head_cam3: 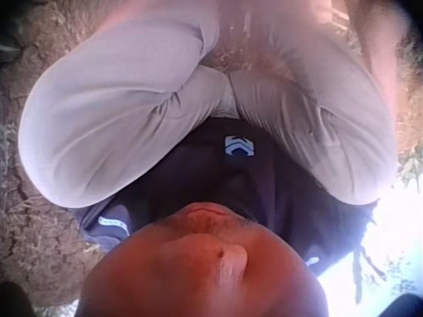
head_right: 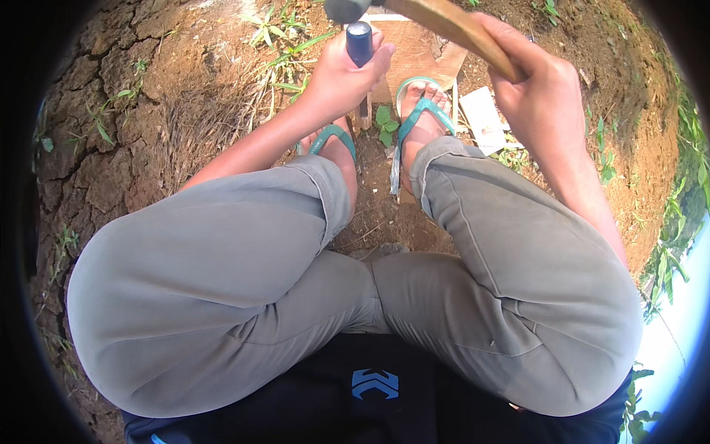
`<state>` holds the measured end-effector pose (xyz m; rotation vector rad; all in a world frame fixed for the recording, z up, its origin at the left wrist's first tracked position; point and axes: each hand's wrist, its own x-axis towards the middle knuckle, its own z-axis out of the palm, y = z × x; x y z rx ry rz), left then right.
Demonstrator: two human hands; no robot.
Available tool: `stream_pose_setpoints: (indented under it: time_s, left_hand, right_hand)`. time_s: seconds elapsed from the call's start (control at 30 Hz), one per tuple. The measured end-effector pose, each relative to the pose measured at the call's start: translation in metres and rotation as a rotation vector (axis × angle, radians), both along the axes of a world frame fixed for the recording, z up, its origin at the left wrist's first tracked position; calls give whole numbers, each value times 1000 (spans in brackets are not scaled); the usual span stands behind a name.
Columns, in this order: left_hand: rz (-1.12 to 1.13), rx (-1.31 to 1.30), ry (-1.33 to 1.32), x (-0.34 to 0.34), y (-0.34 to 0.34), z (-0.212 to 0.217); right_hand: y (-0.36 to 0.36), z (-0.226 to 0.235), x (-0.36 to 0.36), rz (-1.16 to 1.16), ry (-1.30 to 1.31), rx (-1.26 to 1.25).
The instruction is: The person uses a hammer and a chisel to carve out segments from a piece of wood held between their feet.
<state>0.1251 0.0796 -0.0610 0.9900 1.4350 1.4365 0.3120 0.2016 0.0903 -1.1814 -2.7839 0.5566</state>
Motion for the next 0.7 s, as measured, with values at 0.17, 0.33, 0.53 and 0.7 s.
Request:
stream_pose_setpoints:
  time_s: [0.17, 0.33, 0.53, 0.7]
  left_hand:
    - [-50, -79, 41, -2, 0, 1]
    - [-36, 16, 17, 1, -3, 8]
    - [7, 42, -32, 6, -6, 0]
    - [0, 38, 107, 4, -5, 4]
  right_hand:
    - [4, -7, 9, -57, 203, 8]
    - [-1, -12, 11, 31, -94, -44]
    - [3, -3, 10, 11, 104, 9]
    - [1, -1, 11, -89, 287, -29]
